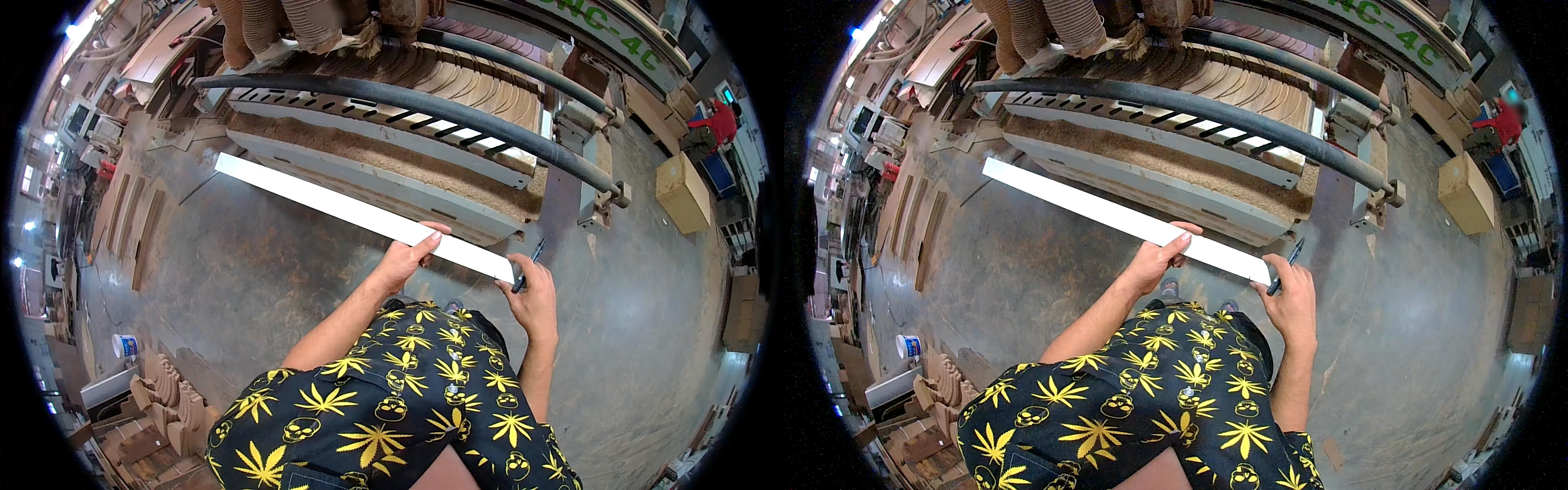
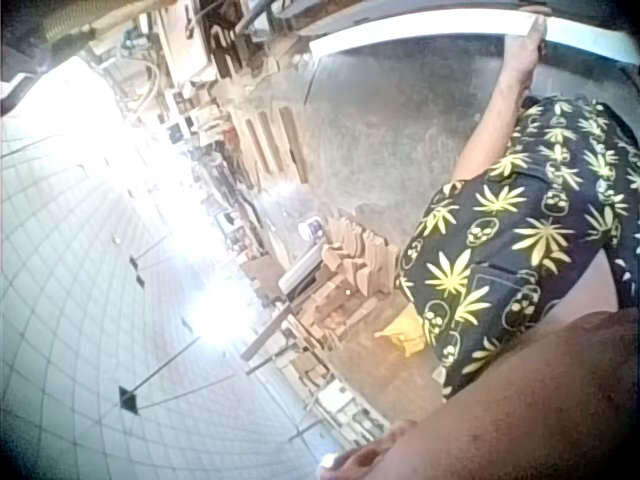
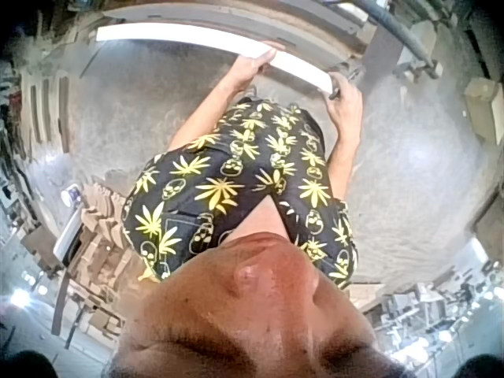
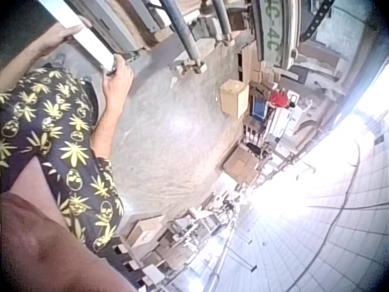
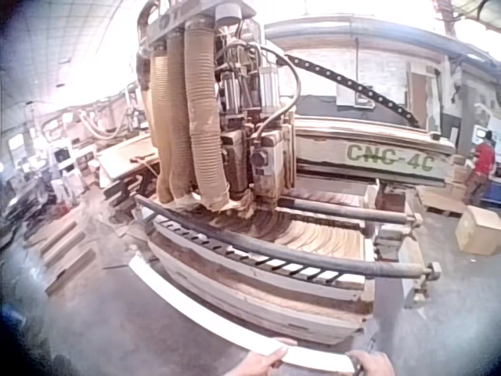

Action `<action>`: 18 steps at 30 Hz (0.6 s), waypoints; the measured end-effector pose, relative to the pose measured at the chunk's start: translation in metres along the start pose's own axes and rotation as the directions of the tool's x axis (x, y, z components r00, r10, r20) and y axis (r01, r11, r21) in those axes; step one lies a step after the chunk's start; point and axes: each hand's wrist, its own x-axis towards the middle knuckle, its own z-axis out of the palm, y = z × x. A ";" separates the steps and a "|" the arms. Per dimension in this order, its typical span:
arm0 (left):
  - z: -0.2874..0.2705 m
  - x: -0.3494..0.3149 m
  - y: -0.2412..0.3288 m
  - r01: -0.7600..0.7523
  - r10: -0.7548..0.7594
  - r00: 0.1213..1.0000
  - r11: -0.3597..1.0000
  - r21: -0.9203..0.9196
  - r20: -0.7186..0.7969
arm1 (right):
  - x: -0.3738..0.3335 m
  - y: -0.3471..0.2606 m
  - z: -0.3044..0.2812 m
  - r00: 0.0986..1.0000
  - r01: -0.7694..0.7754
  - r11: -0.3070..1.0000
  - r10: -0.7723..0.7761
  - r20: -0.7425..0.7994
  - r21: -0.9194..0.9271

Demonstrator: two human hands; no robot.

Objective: The person picks up a white wooden strip, carries it to a large woodworking machine, and marks lines on it using a pen.

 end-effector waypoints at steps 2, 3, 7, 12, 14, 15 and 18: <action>0.002 -0.001 -0.001 0.009 -0.009 1.000 1.000 -0.008 -0.001 | -0.003 0.000 0.000 1.000 0.000 1.000 0.000 -0.005 -0.004; 0.002 -0.002 0.000 0.014 -0.015 1.000 1.000 -0.023 -0.024 | -0.003 -0.002 0.000 1.000 -0.003 1.000 0.003 0.001 0.005; 0.001 0.000 -0.007 0.046 -0.053 0.994 0.996 -0.076 -0.100 | -0.004 -0.001 0.003 1.000 0.015 1.000 -0.015 0.009 0.018; -0.003 0.001 -0.016 0.036 -0.051 0.992 0.992 -0.125 -0.119 | -0.006 0.001 0.008 0.999 0.030 0.999 -0.030 -0.012 0.015; -0.004 0.001 -0.017 0.052 -0.069 0.989 0.991 -0.123 -0.134 | -0.007 0.001 0.008 0.999 0.031 0.999 -0.031 -0.012 0.015; -0.003 0.001 -0.017 0.054 -0.070 0.988 0.991 -0.121 -0.135 | -0.008 0.001 0.007 1.000 0.021 1.000 -0.021 -0.005 0.013; -0.003 0.000 -0.019 0.056 -0.074 0.987 0.990 -0.126 -0.146 | -0.010 -0.001 0.009 1.000 0.010 1.000 -0.010 -0.002 0.011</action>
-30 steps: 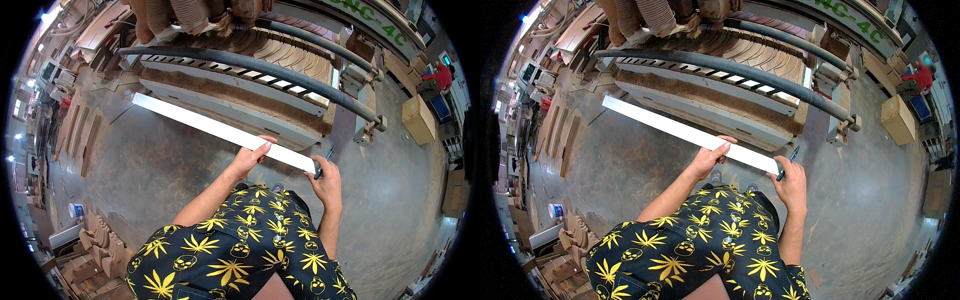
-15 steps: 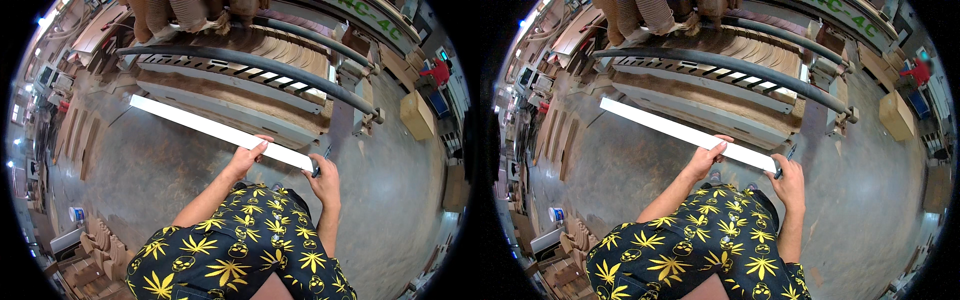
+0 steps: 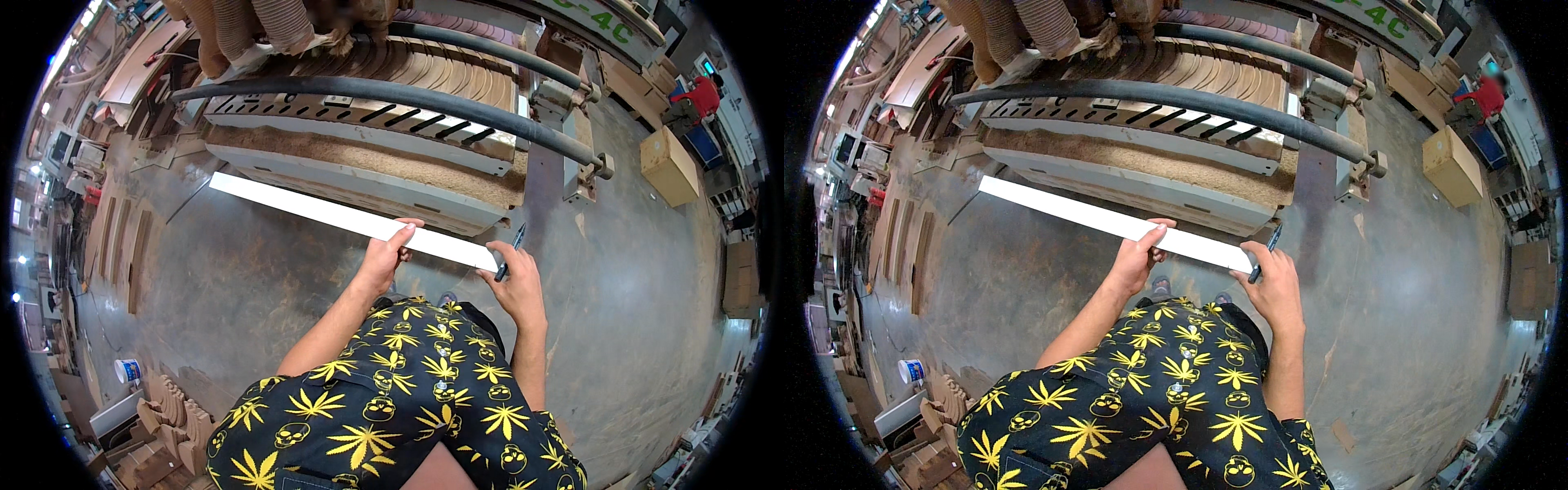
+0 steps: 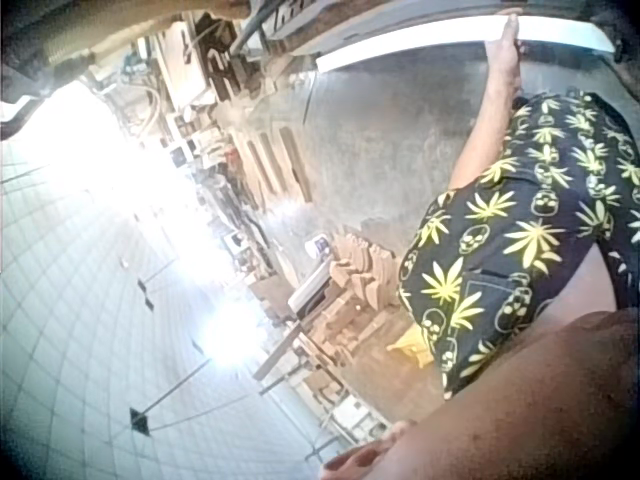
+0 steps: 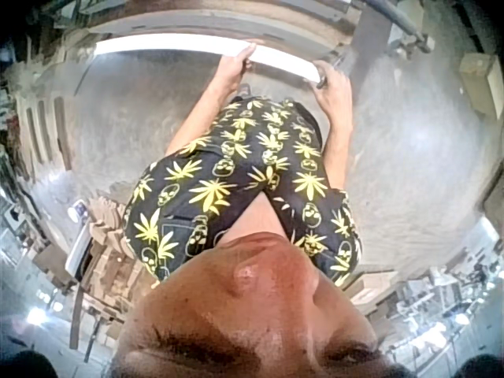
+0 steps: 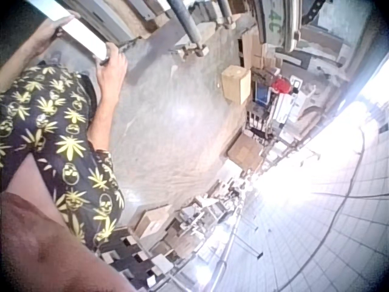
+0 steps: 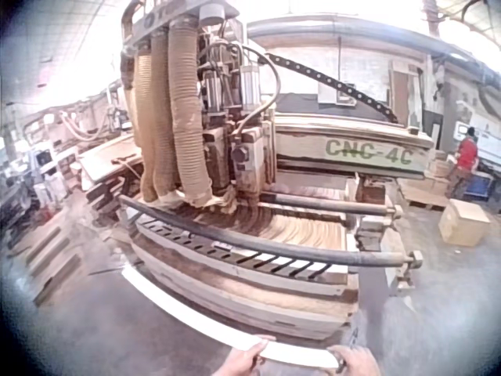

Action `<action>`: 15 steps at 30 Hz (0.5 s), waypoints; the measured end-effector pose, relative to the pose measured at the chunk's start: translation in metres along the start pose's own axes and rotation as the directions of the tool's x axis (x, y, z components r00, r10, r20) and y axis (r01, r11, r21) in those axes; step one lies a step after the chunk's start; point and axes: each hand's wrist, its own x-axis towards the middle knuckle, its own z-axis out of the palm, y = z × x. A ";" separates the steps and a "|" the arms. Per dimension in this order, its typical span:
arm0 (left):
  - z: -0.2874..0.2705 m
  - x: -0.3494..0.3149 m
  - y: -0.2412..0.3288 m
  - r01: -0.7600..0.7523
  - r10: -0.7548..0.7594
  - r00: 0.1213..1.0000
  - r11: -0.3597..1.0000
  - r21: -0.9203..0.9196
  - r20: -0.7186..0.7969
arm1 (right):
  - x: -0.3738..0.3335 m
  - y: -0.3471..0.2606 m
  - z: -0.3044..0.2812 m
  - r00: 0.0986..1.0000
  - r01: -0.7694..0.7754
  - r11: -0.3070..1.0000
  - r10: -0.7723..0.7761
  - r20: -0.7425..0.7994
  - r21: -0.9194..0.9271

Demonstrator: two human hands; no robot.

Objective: The person picks up a white wooden strip, carries it to a large woodworking machine, and marks lines on it using a pen.

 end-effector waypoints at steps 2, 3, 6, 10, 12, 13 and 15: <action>0.000 -0.001 0.000 0.019 -0.019 0.998 1.000 0.002 -0.053 | -0.001 -0.001 0.001 1.000 -0.004 1.000 0.004 -0.003 0.005; 0.000 -0.002 0.000 0.019 -0.019 0.998 1.000 0.004 -0.053 | -0.002 0.000 0.002 1.000 -0.006 1.000 0.006 -0.004 0.020; -0.002 -0.003 -0.002 0.069 -0.070 0.994 0.998 -0.016 -0.079 | -0.003 0.000 0.003 1.000 0.003 0.999 -0.002 -0.014 0.037; -0.001 -0.004 -0.003 0.075 -0.077 0.993 0.997 -0.025 -0.086 | -0.003 -0.001 0.003 1.000 -0.005 0.999 0.006 -0.013 0.048; -0.002 -0.005 -0.005 0.076 -0.077 0.992 0.997 -0.017 -0.101 | -0.004 -0.002 0.004 1.000 -0.004 0.999 0.005 -0.010 0.054; -0.004 -0.005 -0.007 0.079 -0.080 0.992 0.997 -0.017 -0.101 | -0.005 -0.002 0.004 1.000 -0.004 0.998 0.005 -0.008 0.058; -0.006 -0.005 -0.007 0.084 -0.086 0.991 0.996 -0.019 -0.100 | -0.007 -0.005 0.005 1.000 -0.004 0.998 0.005 -0.014 0.069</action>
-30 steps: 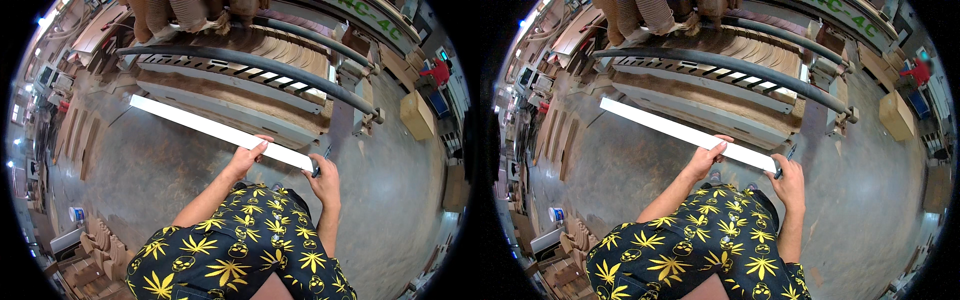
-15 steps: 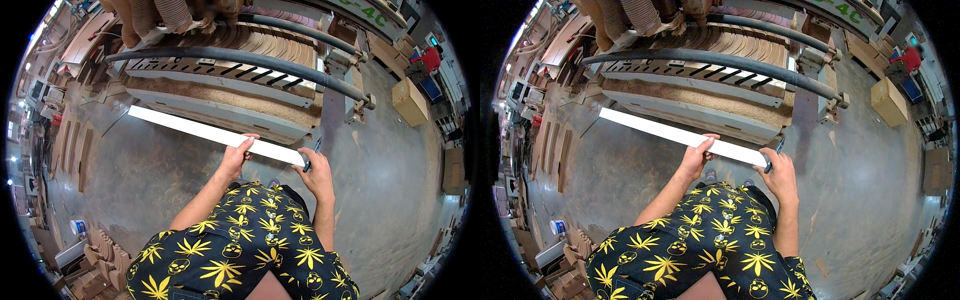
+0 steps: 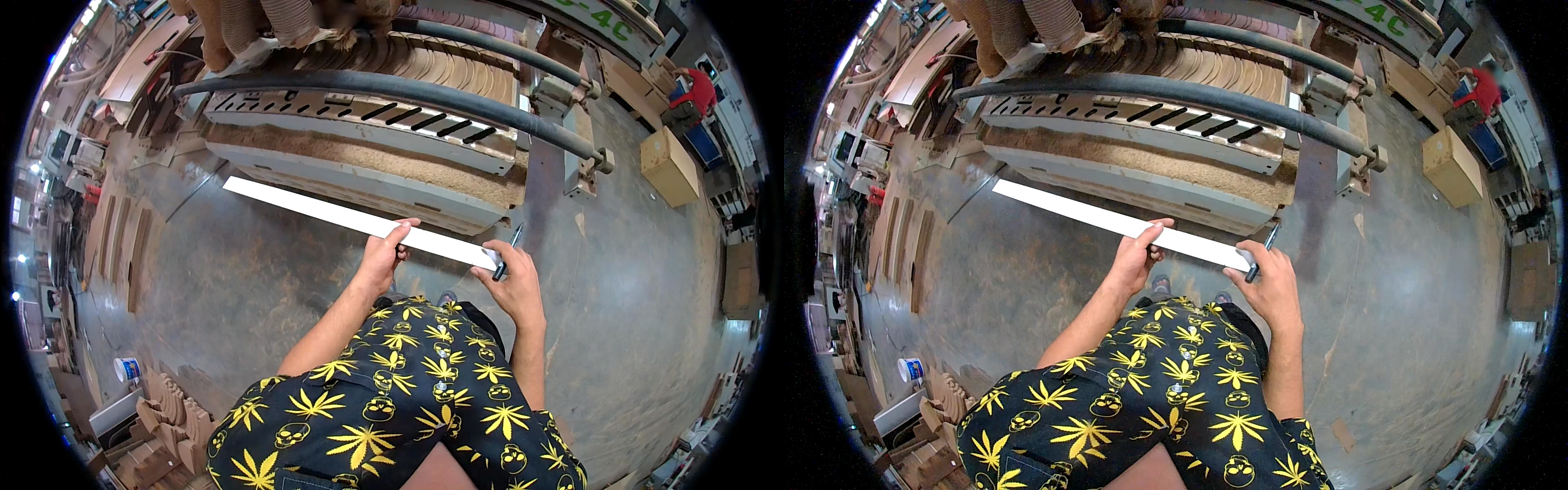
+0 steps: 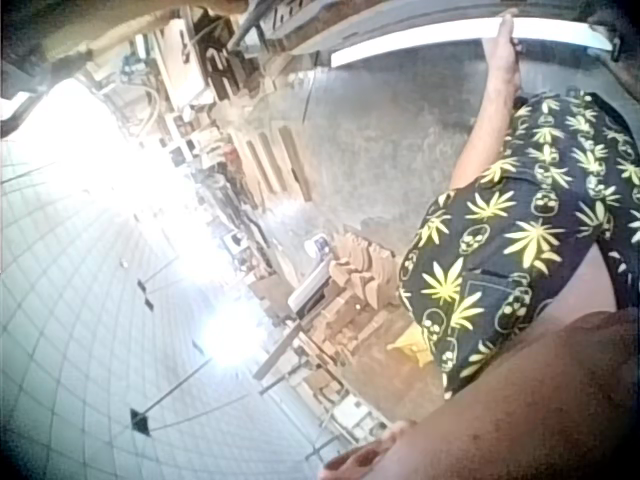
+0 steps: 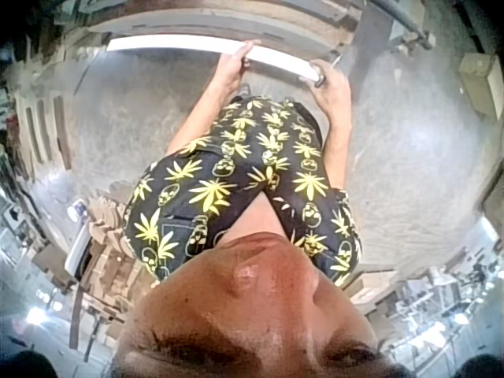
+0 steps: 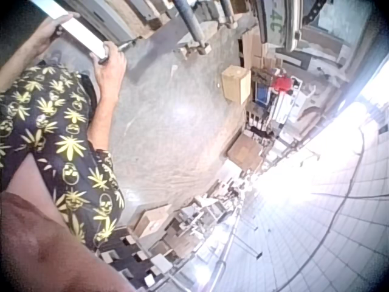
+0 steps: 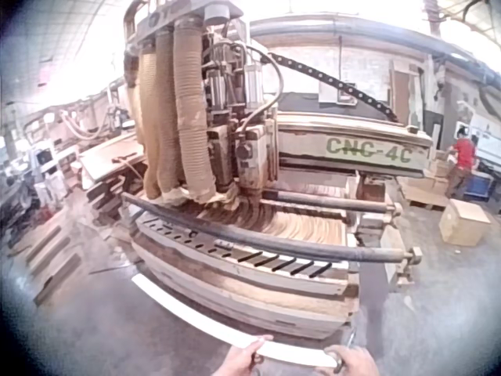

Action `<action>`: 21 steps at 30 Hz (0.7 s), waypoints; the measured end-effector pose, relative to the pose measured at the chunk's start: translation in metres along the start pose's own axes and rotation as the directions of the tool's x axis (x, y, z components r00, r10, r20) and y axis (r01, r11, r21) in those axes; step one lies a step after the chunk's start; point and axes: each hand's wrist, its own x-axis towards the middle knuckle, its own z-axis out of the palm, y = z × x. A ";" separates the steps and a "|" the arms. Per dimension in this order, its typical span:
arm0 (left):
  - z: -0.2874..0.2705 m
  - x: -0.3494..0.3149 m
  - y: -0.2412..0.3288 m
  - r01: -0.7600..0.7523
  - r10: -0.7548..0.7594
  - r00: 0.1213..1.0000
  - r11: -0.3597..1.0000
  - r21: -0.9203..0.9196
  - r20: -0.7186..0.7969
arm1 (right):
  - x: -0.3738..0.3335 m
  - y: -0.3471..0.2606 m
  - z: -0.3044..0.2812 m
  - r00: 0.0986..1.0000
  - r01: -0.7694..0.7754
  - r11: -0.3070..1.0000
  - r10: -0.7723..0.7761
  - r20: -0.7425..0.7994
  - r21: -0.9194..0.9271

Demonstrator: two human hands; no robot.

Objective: The person picks up a white wooden strip, carries it to a large woodworking machine, and marks lines on it using a pen.

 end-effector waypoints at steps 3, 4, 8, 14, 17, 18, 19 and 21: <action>-0.003 -0.001 -0.001 0.024 -0.024 1.000 1.000 -0.017 -0.001 | -0.002 -0.002 0.001 1.000 0.005 1.000 -0.005 -0.008 0.020; -0.004 -0.001 -0.004 0.032 -0.032 0.999 0.999 -0.027 -0.004 | -0.002 -0.002 0.002 1.000 0.009 1.000 -0.009 -0.010 0.028; -0.007 -0.001 -0.008 0.068 -0.069 0.997 0.996 -0.058 -0.018 | -0.004 -0.001 0.003 1.000 0.018 0.999 -0.017 -0.019 0.032; -0.005 -0.006 -0.008 0.055 -0.057 0.998 0.998 -0.037 -0.042 | -0.008 -0.001 0.006 0.999 0.047 0.998 -0.046 -0.029 0.032; -0.003 -0.008 -0.007 0.000 -0.002 0.999 1.000 -0.024 -0.047 | -0.009 -0.001 0.008 0.999 0.041 0.999 -0.040 -0.026 0.034; -0.003 -0.009 -0.007 0.000 -0.001 0.999 1.000 -0.024 -0.048 | -0.009 -0.002 0.008 0.999 0.044 0.998 -0.043 -0.023 0.033; -0.003 -0.011 -0.008 -0.047 0.046 0.998 0.998 -0.032 -0.041 | -0.010 -0.003 0.008 0.999 0.045 0.998 -0.045 -0.020 0.031; -0.004 -0.012 -0.009 -0.093 0.092 0.995 0.995 -0.041 -0.034 | -0.010 -0.002 0.008 0.998 0.055 0.998 -0.055 -0.025 0.031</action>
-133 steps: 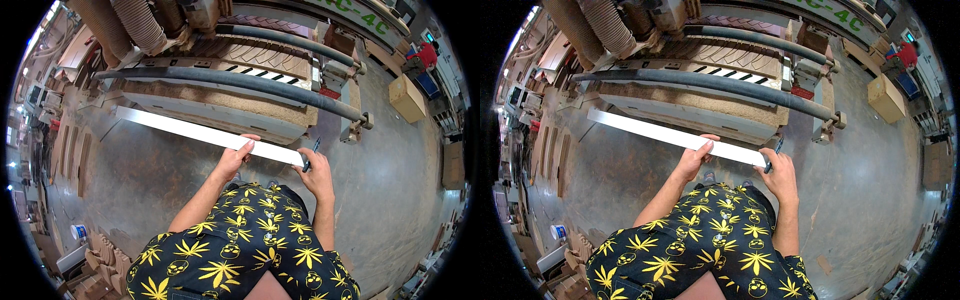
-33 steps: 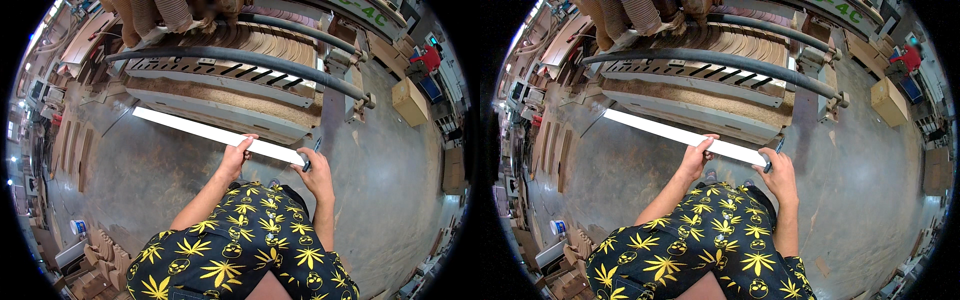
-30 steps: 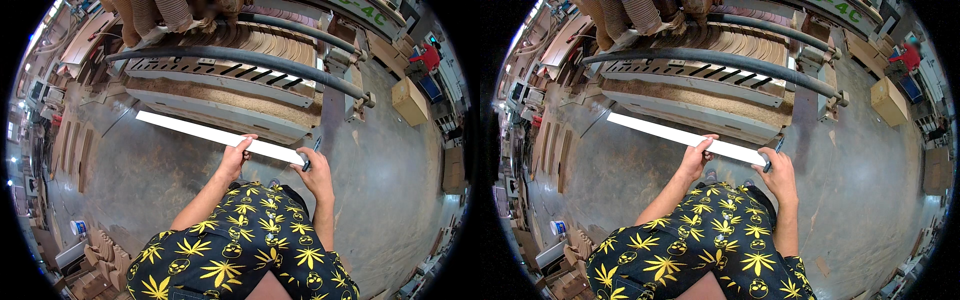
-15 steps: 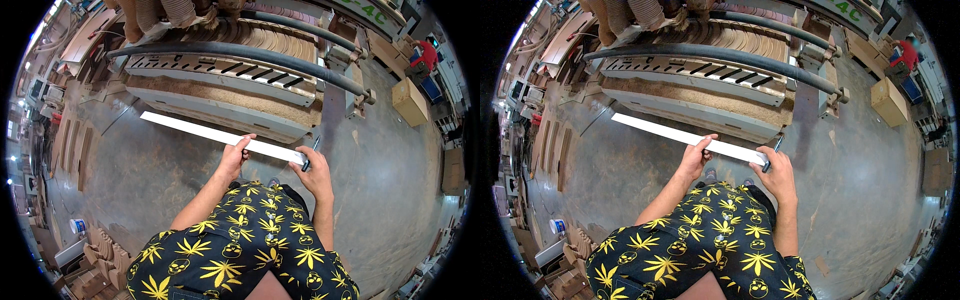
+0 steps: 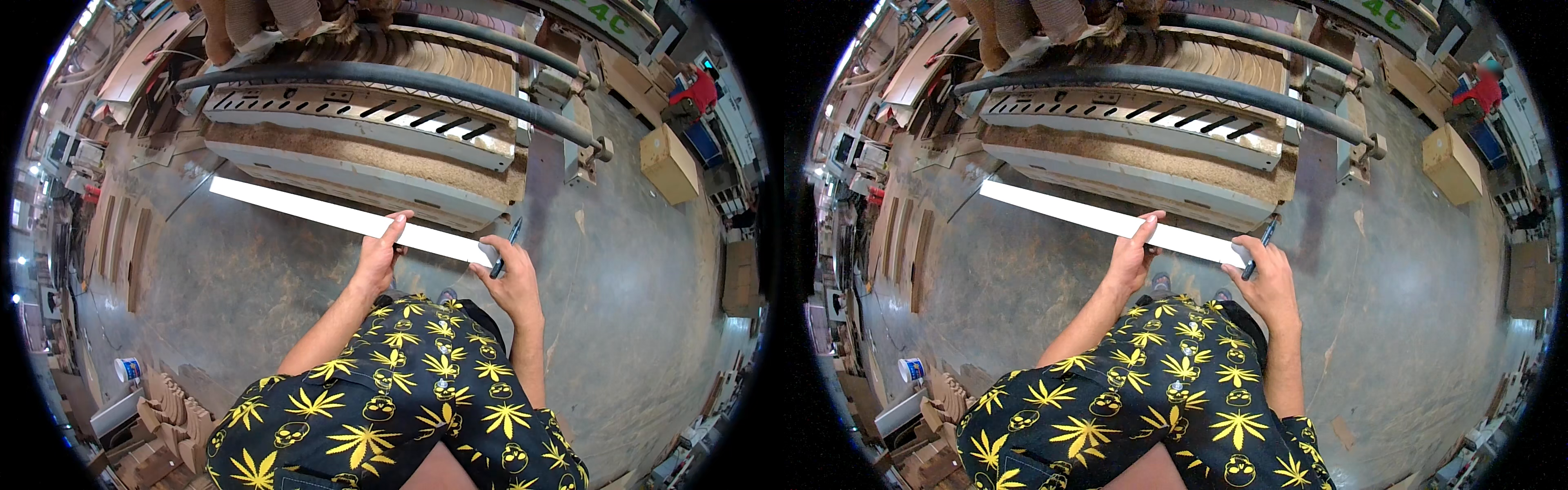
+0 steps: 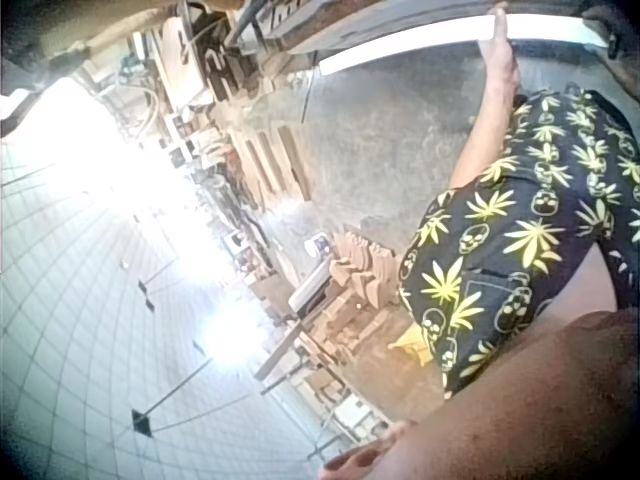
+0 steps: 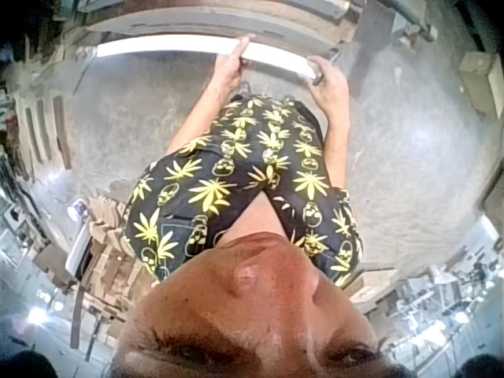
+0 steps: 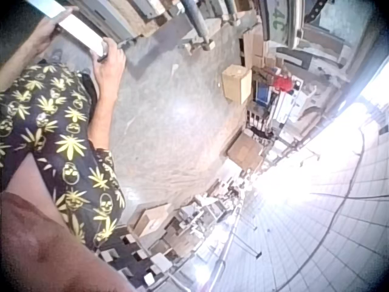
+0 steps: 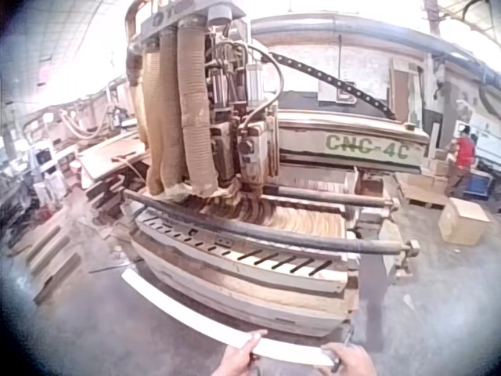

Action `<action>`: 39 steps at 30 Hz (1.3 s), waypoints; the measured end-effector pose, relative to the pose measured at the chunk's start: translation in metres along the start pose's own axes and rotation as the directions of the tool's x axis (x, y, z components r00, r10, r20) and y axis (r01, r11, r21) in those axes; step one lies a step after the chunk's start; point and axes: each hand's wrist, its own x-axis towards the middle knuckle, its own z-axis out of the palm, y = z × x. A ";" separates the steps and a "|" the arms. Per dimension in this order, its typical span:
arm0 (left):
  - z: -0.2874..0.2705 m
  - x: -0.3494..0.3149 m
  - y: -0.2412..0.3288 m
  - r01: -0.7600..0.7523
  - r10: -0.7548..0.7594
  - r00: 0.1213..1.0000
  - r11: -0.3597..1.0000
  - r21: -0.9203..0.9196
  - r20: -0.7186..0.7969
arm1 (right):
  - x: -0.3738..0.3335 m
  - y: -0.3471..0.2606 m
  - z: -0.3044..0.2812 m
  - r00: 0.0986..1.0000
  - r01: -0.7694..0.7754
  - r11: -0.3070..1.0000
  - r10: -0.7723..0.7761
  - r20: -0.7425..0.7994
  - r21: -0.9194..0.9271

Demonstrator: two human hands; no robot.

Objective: The person picks up a white wooden strip, carries it to a large woodworking machine, and marks lines on it using a pen.

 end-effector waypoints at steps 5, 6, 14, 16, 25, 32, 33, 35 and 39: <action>0.001 -0.002 0.007 -0.039 0.038 0.998 0.999 0.027 0.051 | -0.003 -0.001 -0.001 0.999 -0.026 0.999 0.027 0.033 -0.025; 0.002 -0.002 0.008 -0.040 0.039 0.998 0.999 0.027 0.050 | -0.003 -0.002 -0.001 0.999 -0.025 0.999 0.026 0.030 -0.020; -0.005 -0.004 0.004 -0.024 0.023 0.996 1.000 0.011 0.084 | -0.005 -0.002 0.000 1.000 -0.001 1.000 0.001 0.014 -0.009; -0.003 -0.004 0.005 -0.015 0.013 0.997 1.000 0.021 0.082 | -0.005 -0.001 0.001 1.000 0.012 1.000 -0.012 0.015 -0.013; -0.009 -0.008 0.001 0.044 -0.048 0.993 0.998 0.045 0.104 | -0.008 -0.001 0.006 0.998 0.046 0.999 -0.044 -0.054 0.021; -0.010 -0.009 -0.012 0.073 -0.089 0.983 0.992 0.101 0.159 | -0.010 -0.005 0.006 0.988 0.037 0.999 -0.033 -0.153 0.021; -0.010 -0.009 -0.014 0.065 -0.082 0.981 0.993 0.101 0.173 | -0.011 -0.004 0.007 0.981 0.045 0.999 -0.041 -0.190 0.017; -0.009 -0.010 -0.013 0.056 -0.072 0.978 0.995 0.087 0.194 | -0.011 -0.003 0.007 0.972 0.052 0.999 -0.047 -0.230 0.015; -0.008 -0.014 -0.011 0.048 -0.061 0.975 0.997 0.067 0.212 | -0.014 0.000 0.006 0.963 0.023 0.999 -0.015 -0.269 0.028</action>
